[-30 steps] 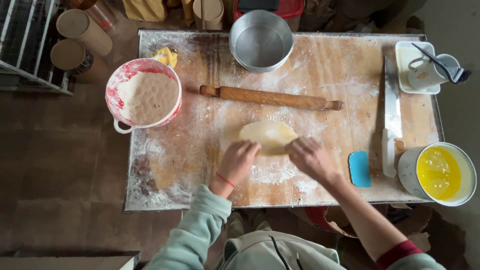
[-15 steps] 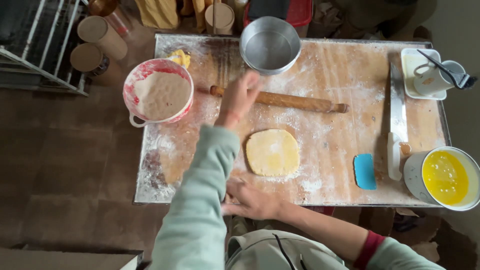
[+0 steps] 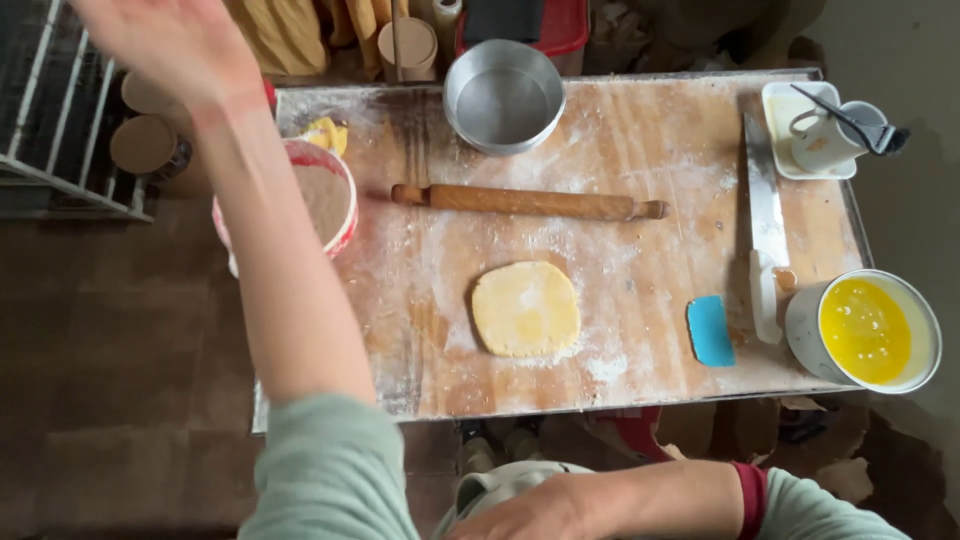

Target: Rolling out dough with a rolling pin and pressing it into a baking tin.

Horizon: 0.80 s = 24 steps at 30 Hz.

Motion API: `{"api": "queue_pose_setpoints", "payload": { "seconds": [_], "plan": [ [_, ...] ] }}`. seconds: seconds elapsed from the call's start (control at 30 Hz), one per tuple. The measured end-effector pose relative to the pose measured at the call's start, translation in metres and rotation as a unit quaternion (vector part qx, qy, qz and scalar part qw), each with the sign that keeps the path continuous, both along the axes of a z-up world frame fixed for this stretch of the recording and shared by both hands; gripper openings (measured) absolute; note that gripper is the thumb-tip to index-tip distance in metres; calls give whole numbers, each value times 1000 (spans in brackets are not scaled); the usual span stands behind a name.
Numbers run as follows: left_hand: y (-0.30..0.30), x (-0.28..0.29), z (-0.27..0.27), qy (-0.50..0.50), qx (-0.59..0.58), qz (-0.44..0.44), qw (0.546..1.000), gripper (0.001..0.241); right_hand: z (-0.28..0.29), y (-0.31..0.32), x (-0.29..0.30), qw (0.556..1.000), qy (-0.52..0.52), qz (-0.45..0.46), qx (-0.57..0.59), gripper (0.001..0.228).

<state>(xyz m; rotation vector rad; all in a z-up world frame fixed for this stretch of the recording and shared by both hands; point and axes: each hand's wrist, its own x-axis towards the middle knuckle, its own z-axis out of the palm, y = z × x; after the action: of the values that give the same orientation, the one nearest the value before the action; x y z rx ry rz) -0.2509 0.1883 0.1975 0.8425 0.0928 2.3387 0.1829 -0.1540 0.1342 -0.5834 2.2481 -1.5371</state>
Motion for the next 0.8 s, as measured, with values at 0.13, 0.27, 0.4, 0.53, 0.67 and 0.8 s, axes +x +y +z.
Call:
{"api": "queue_pose_setpoints", "payload": {
  "seconds": [0.13,0.27,0.4,0.53,0.67,0.8],
  "plan": [
    [-133,169,86,537,-65,183,821,14,38,64,-2,984,12,-151,-89,33],
    [-178,228,-19,714,-208,159,649,16,-32,221,29,744,-282,-574,193,80],
    [-197,221,-119,694,-340,117,623,19,-154,344,103,631,2,-613,476,85],
    [-214,215,-140,718,-378,135,569,46,-167,355,120,667,-18,-583,464,68],
    [-222,203,-111,766,-359,222,484,87,-147,304,134,686,4,-563,462,53],
    [-251,205,-134,801,-319,270,429,99,-161,221,168,707,93,-542,445,38]
  ]
}}
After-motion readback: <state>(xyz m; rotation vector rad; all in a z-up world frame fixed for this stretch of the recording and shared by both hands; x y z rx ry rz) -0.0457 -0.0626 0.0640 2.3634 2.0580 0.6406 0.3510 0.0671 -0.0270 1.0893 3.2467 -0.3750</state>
